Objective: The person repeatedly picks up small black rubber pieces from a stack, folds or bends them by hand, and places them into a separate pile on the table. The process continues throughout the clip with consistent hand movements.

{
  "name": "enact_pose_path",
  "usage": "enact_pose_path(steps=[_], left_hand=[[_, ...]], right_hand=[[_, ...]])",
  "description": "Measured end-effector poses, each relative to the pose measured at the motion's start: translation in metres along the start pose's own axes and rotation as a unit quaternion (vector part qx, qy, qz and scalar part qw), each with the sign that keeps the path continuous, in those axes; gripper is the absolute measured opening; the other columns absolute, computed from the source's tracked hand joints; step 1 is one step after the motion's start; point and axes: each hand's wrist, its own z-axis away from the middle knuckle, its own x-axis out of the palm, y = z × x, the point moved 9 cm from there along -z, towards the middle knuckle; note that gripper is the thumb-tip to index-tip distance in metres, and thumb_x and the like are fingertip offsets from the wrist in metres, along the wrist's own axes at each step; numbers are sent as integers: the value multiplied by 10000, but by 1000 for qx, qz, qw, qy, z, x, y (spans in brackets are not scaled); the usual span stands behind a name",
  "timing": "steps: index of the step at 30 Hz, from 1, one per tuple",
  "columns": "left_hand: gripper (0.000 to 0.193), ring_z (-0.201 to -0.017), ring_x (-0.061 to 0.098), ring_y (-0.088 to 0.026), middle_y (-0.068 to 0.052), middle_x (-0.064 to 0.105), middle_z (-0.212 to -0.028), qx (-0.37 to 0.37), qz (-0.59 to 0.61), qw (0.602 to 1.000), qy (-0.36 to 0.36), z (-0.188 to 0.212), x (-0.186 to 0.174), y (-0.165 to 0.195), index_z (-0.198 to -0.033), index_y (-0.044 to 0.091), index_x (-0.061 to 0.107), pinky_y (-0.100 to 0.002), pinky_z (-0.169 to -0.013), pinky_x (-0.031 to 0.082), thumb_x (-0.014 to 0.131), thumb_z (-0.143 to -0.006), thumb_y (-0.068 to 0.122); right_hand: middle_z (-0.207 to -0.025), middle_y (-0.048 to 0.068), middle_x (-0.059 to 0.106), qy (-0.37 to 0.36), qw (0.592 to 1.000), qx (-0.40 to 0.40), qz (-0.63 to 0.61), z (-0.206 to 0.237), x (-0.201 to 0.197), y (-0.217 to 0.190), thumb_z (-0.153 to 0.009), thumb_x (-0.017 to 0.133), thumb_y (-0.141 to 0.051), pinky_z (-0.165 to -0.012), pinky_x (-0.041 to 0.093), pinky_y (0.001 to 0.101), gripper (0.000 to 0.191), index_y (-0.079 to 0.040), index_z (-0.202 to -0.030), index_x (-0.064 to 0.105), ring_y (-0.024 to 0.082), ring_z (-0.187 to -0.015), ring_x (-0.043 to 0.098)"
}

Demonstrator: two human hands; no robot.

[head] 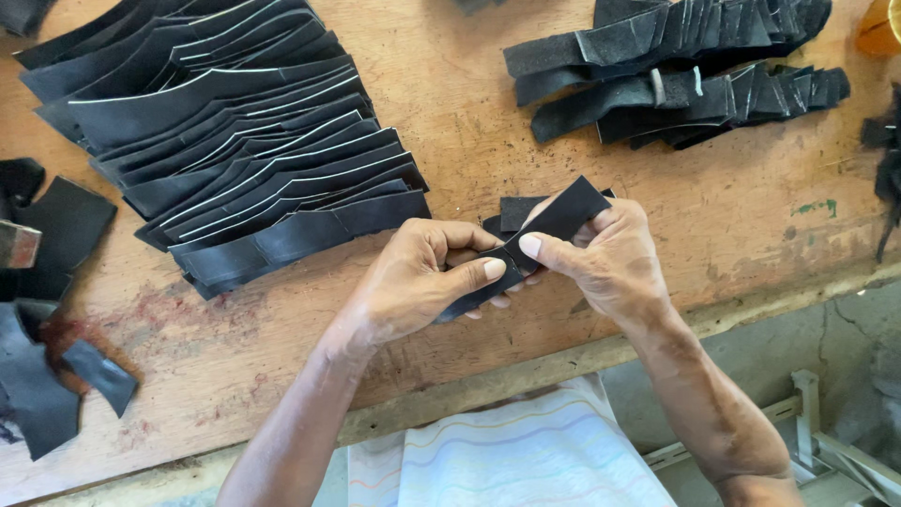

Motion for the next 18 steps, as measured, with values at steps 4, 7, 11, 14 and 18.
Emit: enact_pose_path(steps=[4,7,11,14,18], left_hand=[[239,-774,736,-98,-80,794,-896,9,6,1000,-14,-1,0,1,-1101,-19,736,-238,-617,604,682,-949,157],[238,-771,736,-102,-81,794,-898,3,25,1000,-16,-1,0,0,-1108,-16,730,-235,-620,600,689,-941,149],[228,-759,736,-99,-82,791,-874,6,-2,1000,-1,-3,1,0,-1095,-19,740,-231,-603,589,682,-947,144],[221,-749,739,-98,-78,792,-861,1,-13,1000,11,-3,0,0,-1091,-16,746,-229,-595,585,680,-940,131],[213,-754,740,-98,-76,791,-866,2,-5,1000,15,-3,-1,0,-1091,-17,743,-226,-597,588,671,-948,124]], right_hand=[[-840,114,738,-16,1000,3,-6,-4,2,0,-872,756,8,-642,623,283,113,42,-959,693,150,-710,718],[-861,106,731,-14,999,-21,29,-4,3,-3,-895,754,18,-665,600,263,96,51,-961,692,134,-739,701],[-846,107,726,-6,1000,-16,7,-2,3,-2,-900,746,18,-649,606,266,89,51,-956,685,138,-717,700],[-841,109,730,-7,1000,-8,-19,-2,4,-1,-895,739,9,-640,631,280,87,48,-952,686,148,-706,714],[-847,112,737,-2,999,4,-42,-1,5,1,-882,730,-3,-632,671,312,89,43,-942,683,163,-714,738]])
